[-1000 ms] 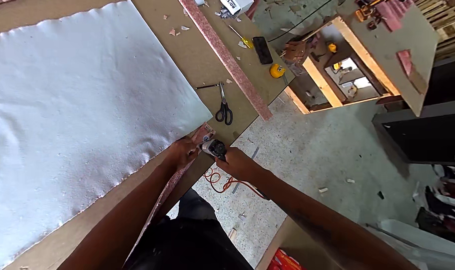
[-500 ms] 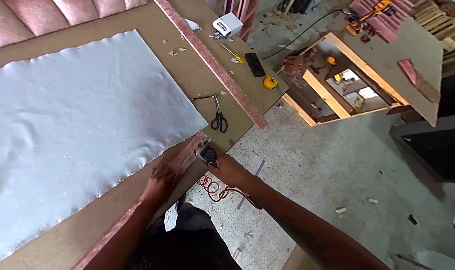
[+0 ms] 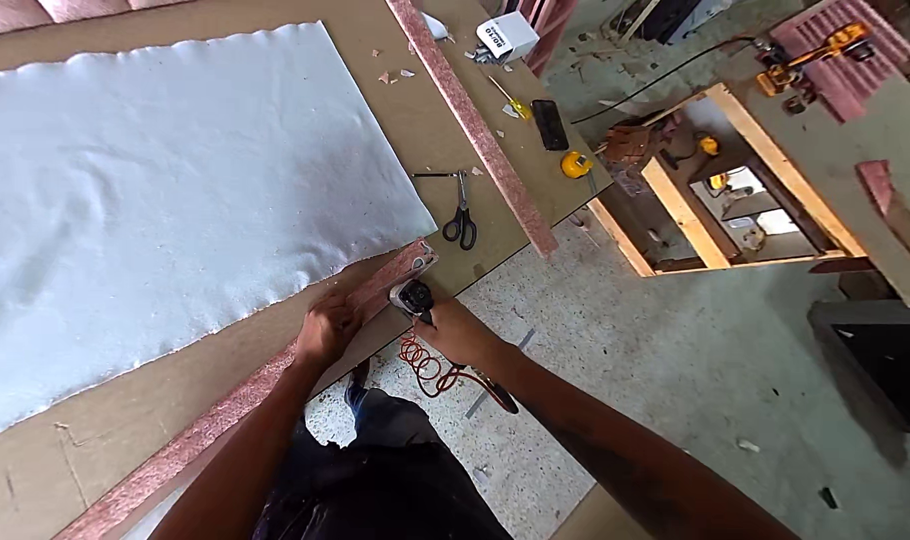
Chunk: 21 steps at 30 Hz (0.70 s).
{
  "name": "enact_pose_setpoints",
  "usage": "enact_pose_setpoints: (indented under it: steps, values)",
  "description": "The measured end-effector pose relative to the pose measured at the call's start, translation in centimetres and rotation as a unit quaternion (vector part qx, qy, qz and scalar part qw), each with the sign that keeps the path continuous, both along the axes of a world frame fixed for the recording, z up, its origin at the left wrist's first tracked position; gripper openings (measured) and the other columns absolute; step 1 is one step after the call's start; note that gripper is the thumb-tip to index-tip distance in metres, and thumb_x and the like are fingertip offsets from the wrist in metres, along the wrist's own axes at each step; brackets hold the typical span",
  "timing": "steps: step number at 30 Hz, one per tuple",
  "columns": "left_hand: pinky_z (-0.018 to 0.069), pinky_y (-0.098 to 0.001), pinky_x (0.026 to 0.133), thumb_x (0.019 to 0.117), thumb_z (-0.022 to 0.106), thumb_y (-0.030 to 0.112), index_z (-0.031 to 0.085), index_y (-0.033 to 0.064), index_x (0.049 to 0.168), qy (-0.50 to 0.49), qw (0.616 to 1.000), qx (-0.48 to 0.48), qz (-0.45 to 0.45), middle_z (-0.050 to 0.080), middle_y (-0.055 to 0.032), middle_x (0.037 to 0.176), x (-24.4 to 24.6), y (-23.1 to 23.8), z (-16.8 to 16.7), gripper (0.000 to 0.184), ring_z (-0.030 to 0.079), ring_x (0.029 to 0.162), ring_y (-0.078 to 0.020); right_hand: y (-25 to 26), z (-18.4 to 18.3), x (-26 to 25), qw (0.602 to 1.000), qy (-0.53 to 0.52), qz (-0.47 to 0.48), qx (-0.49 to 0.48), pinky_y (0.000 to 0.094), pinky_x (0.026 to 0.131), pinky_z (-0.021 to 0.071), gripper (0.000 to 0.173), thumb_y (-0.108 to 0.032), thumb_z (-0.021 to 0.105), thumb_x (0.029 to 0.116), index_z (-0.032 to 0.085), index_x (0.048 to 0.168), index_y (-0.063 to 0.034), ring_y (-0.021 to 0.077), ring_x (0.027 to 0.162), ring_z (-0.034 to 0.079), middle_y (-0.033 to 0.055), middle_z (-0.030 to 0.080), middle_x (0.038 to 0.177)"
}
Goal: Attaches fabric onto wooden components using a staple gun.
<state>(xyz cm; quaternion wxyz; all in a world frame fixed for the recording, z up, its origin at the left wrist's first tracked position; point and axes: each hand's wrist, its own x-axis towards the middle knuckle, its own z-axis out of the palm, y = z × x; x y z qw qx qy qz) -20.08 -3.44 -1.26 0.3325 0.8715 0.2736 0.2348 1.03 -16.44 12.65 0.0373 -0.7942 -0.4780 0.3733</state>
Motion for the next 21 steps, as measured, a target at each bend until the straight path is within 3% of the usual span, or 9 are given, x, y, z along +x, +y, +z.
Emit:
enact_pose_setpoints:
  steps: [3,7,12,14,17,18,19,21]
  values:
    - [0.0547,-0.037,0.073,0.0961,0.067,0.033,0.062,0.0119,0.062,0.006,1.0,0.002,0.018,0.06,0.0,0.072,-0.2,-0.2,0.2,0.041,0.062,0.077,-0.0166,-0.1,0.0,-1.8,1.0,0.009,0.009,-0.002,0.0448,0.068,0.0558,0.023,-0.033,0.058,0.1011,0.065,0.105,-0.0119,0.0201,0.074,0.065,0.0054,0.064,0.082]
    - [0.0545,-0.0393,0.071,0.0958,0.068,0.037,0.067,0.0119,0.067,0.015,0.999,-0.005,0.043,0.06,-0.0009,0.074,-0.3,-0.1,0.3,0.038,0.061,0.077,-0.0181,-0.4,-0.5,-4.4,1.0,0.016,0.005,0.006,0.0442,0.072,0.0563,0.026,-0.036,0.058,0.1007,0.062,0.113,-0.0143,0.0192,0.078,0.067,0.0041,0.065,0.084]
    - [0.057,-0.0451,0.083,0.098,0.066,0.037,0.073,0.0094,0.075,0.089,0.994,-0.01,0.069,0.068,-0.0062,0.084,-1.2,0.4,1.5,0.036,0.066,0.088,-0.0234,-0.8,0.0,-7.0,1.0,0.017,-0.008,0.006,0.0439,0.07,0.0559,0.026,-0.032,0.058,0.1004,0.06,0.118,-0.0139,0.0202,0.077,0.066,0.0046,0.064,0.083]
    - [0.0542,-0.0509,0.093,0.098,0.061,0.051,0.074,0.0096,0.086,0.18,0.983,0.011,0.045,0.069,-0.0089,0.095,-3.8,0.4,3.4,0.045,0.067,0.099,-0.0278,-0.9,0.1,-7.4,1.0,0.014,-0.012,0.014,0.0441,0.068,0.0558,0.024,-0.031,0.058,0.0995,0.06,0.116,-0.0138,0.0204,0.075,0.066,0.0044,0.064,0.082]
    - [0.0474,-0.0593,0.1,0.0772,0.056,0.088,0.074,0.0168,0.117,0.329,0.943,0.013,-0.054,0.069,-0.0113,0.119,-9.2,-2.0,6.2,0.083,0.062,0.117,-0.0329,-1.1,0.1,-7.7,0.999,0.015,-0.015,0.037,0.0468,0.072,0.0562,0.022,-0.027,0.059,0.0993,0.063,0.115,-0.0116,0.023,0.079,0.066,0.0075,0.065,0.087]
    - [0.0458,-0.0609,0.101,0.0765,0.057,0.088,0.071,0.0164,0.123,0.347,0.934,0.016,-0.079,0.067,-0.0129,0.122,-10.3,-2.7,6.5,0.087,0.061,0.119,-0.0348,-1.1,0.1,-7.9,0.999,0.015,-0.018,0.04,0.0476,0.074,0.0565,0.022,-0.026,0.059,0.0995,0.064,0.115,-0.0113,0.0239,0.082,0.067,0.0087,0.066,0.091]
    - [0.0464,-0.0599,0.098,0.0837,0.058,0.08,0.072,0.0148,0.123,0.332,0.938,0.033,-0.097,0.069,-0.013,0.119,-11.0,-2.8,6.2,0.077,0.062,0.116,-0.0346,-0.9,0.1,-8.1,0.999,0.011,-0.02,0.038,0.0474,0.077,0.0567,0.023,-0.027,0.059,0.1,0.064,0.117,-0.0119,0.0237,0.086,0.067,0.0086,0.066,0.094]
    - [0.0508,-0.0537,0.091,0.0991,0.055,0.05,0.076,0.0095,0.101,0.265,0.954,0.064,-0.127,0.073,-0.0104,0.104,-11.3,-1.5,4.8,0.046,0.067,0.105,-0.0309,-0.7,0.3,-8.7,0.998,0.006,-0.044,0.034,0.048,0.078,0.0565,0.026,-0.028,0.059,0.1001,0.062,0.12,-0.0117,0.0242,0.088,0.067,0.0091,0.066,0.097]
